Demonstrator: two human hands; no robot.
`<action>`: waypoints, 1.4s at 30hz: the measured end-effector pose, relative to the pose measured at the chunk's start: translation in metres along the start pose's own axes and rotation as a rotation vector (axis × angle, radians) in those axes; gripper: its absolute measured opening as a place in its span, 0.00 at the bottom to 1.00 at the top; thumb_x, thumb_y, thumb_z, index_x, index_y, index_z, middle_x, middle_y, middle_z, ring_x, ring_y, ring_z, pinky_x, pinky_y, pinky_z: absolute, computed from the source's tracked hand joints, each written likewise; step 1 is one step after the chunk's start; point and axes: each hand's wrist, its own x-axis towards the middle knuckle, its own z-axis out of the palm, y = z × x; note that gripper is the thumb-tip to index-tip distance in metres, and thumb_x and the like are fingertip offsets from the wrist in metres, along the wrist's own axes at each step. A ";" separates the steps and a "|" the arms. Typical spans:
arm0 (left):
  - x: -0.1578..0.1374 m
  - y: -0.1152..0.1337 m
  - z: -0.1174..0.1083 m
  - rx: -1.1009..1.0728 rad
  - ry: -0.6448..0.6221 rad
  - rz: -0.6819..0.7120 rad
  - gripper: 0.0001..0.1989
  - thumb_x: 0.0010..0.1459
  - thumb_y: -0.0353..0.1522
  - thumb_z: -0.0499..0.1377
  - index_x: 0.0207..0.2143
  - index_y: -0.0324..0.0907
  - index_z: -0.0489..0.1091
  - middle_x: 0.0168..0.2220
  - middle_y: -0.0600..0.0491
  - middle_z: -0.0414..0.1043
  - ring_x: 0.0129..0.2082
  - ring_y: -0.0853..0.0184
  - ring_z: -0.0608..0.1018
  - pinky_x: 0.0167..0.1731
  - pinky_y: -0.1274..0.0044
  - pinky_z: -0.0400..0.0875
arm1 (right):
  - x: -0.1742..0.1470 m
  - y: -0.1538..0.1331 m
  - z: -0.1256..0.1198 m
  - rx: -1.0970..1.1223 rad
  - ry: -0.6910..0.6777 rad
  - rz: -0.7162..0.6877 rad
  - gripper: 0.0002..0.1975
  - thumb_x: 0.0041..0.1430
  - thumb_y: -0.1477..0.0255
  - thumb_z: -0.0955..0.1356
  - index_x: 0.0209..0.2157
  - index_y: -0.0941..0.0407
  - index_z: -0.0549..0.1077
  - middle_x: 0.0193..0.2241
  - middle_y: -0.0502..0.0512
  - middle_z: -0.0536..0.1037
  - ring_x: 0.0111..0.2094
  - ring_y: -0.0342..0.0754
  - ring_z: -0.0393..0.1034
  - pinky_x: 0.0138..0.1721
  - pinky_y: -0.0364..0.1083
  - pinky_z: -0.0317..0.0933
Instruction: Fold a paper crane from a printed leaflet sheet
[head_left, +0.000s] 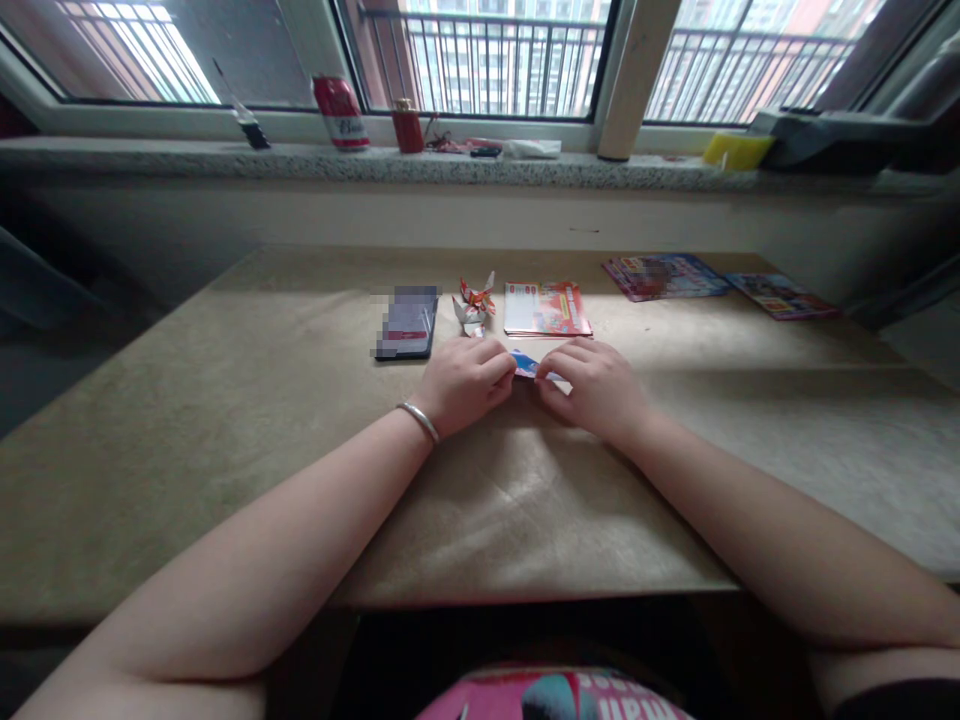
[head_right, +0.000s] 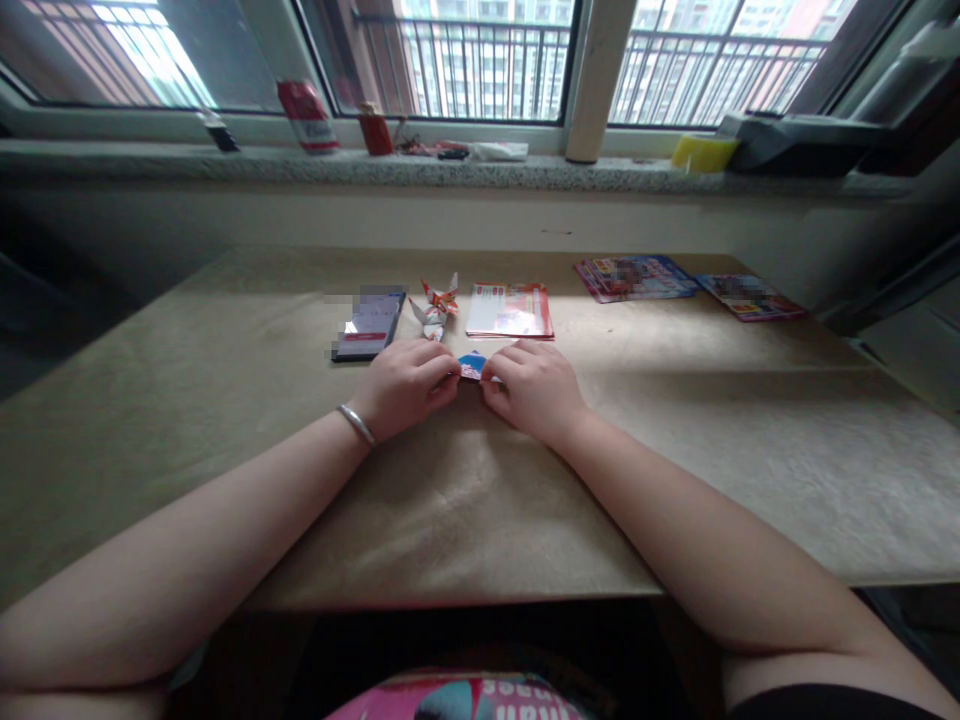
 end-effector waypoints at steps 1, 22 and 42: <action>0.000 0.001 0.000 0.003 0.001 0.008 0.07 0.59 0.30 0.54 0.30 0.42 0.71 0.32 0.52 0.73 0.32 0.66 0.72 0.34 0.74 0.63 | 0.000 -0.002 0.001 -0.003 0.001 0.004 0.08 0.60 0.71 0.65 0.30 0.55 0.75 0.31 0.54 0.80 0.36 0.50 0.71 0.43 0.48 0.60; 0.006 0.020 -0.001 0.048 0.050 -0.041 0.05 0.54 0.31 0.55 0.26 0.42 0.68 0.29 0.52 0.73 0.31 0.63 0.72 0.42 0.69 0.62 | 0.000 -0.016 0.003 -0.110 0.004 -0.034 0.10 0.62 0.69 0.63 0.29 0.55 0.73 0.32 0.54 0.79 0.35 0.49 0.68 0.34 0.47 0.54; -0.002 -0.005 -0.006 0.002 -0.029 -0.171 0.01 0.49 0.29 0.57 0.26 0.43 0.67 0.29 0.53 0.72 0.33 0.63 0.73 0.42 0.70 0.63 | -0.005 0.007 -0.006 -0.038 -0.004 0.050 0.08 0.59 0.71 0.64 0.30 0.54 0.75 0.32 0.53 0.79 0.33 0.48 0.71 0.34 0.45 0.58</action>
